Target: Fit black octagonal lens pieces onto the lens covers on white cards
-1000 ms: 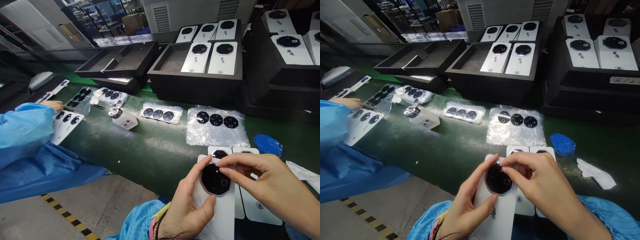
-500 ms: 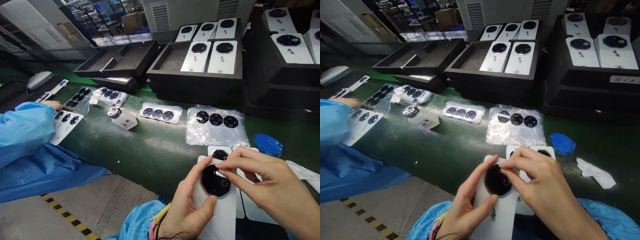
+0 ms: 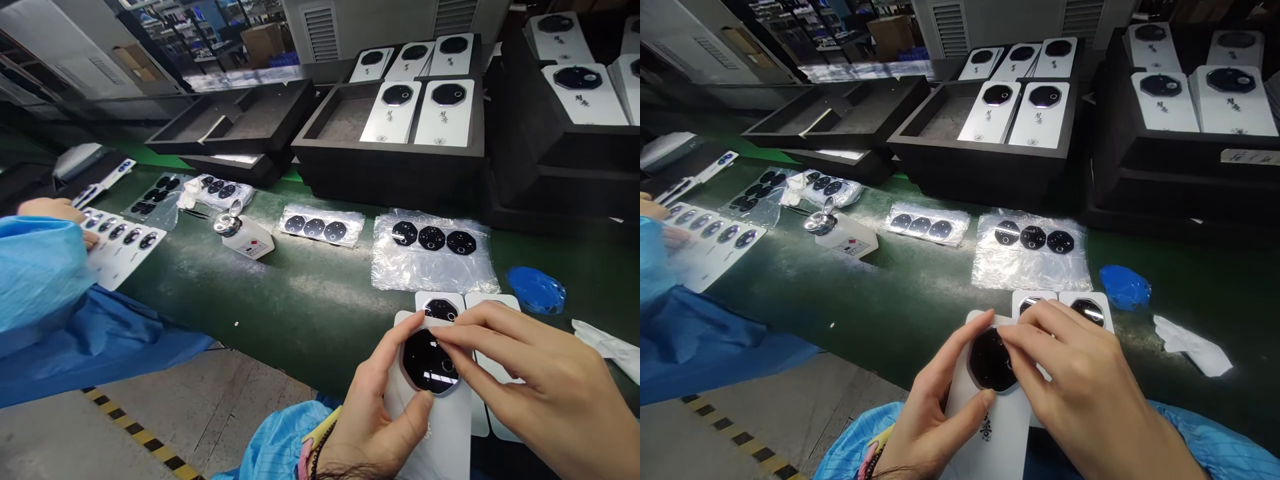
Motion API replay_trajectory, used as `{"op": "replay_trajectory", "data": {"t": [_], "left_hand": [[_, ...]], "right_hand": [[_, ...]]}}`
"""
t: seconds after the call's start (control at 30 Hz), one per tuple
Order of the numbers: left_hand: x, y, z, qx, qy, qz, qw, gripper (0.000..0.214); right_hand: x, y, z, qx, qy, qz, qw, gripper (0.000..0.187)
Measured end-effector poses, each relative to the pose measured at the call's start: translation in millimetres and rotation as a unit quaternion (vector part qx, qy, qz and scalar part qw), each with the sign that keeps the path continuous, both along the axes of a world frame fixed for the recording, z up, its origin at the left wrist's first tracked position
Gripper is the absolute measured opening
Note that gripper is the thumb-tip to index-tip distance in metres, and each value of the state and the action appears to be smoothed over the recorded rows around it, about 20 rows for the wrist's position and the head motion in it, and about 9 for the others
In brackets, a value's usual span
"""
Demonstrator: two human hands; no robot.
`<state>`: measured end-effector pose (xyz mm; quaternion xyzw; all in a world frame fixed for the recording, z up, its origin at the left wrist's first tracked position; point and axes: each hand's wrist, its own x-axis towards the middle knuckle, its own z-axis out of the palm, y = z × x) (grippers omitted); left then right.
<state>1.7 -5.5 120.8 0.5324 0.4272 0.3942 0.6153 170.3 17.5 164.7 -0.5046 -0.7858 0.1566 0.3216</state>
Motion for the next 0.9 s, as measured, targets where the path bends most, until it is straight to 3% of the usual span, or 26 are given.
{"op": "replay_trajectory", "data": {"t": [0.3, 0.53, 0.73, 0.9], "left_hand": [[-1.3, -2.8, -0.7, 0.005, -0.018, 0.001, 1.000, 0.060], [-0.2, -2.5, 7.2, -0.030, -0.001, 0.020, 0.999, 0.057], [-1.9, -6.7, 6.5, -0.001, -0.030, 0.025, 0.999, 0.055], [-4.6, -11.7, 18.7, 0.016, -0.011, 0.047, 0.999, 0.060]], "right_hand": [[3.9, -5.7, -4.5, 0.008, -0.047, 0.024, 0.999, 0.021], [5.3, -10.2, -8.3, 0.073, -0.098, 0.043, 0.992, 0.018], [3.7, -14.2, -14.2, 0.138, -0.087, 0.022, 0.986, 0.019], [-0.2, -22.6, -14.2, 0.162, -0.119, 0.027, 0.979, 0.021]]}}
